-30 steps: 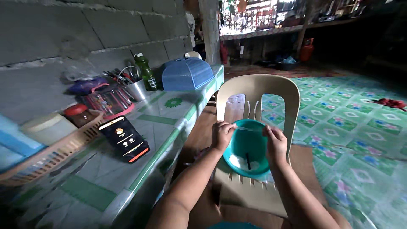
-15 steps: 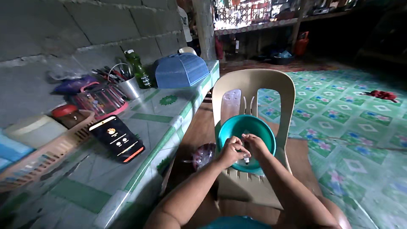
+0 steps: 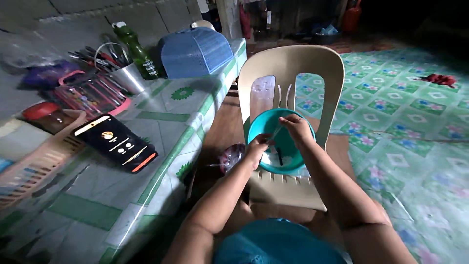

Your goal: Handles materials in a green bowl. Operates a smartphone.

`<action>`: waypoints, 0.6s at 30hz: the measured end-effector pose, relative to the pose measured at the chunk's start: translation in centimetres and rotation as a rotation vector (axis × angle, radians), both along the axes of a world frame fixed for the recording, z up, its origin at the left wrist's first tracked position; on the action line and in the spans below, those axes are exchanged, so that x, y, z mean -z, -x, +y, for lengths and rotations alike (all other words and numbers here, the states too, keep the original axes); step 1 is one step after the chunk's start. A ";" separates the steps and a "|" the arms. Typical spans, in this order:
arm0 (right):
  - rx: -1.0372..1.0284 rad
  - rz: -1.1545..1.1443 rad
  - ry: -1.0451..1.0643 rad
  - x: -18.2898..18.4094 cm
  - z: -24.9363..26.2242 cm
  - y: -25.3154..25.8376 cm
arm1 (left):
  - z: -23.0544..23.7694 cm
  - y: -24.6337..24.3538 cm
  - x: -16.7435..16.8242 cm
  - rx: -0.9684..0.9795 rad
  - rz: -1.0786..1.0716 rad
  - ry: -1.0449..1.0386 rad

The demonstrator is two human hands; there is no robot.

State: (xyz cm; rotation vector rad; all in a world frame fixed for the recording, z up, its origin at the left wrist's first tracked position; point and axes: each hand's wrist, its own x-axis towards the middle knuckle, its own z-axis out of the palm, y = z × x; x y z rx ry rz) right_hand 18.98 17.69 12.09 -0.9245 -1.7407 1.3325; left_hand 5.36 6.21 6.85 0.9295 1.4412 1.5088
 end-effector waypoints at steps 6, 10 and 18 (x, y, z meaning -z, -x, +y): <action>0.096 -0.080 -0.447 2.1 -1.6 0.0 | 0.5 -0.5 0.3 -0.201 -0.154 0.054; -0.011 -0.289 -0.774 4.3 -3.7 0.3 | 0.5 -1.2 0.6 -0.286 -0.344 0.067; -0.009 -0.382 -0.899 5.9 -4.7 1.3 | 0.5 -2.6 1.4 -0.277 -0.513 0.073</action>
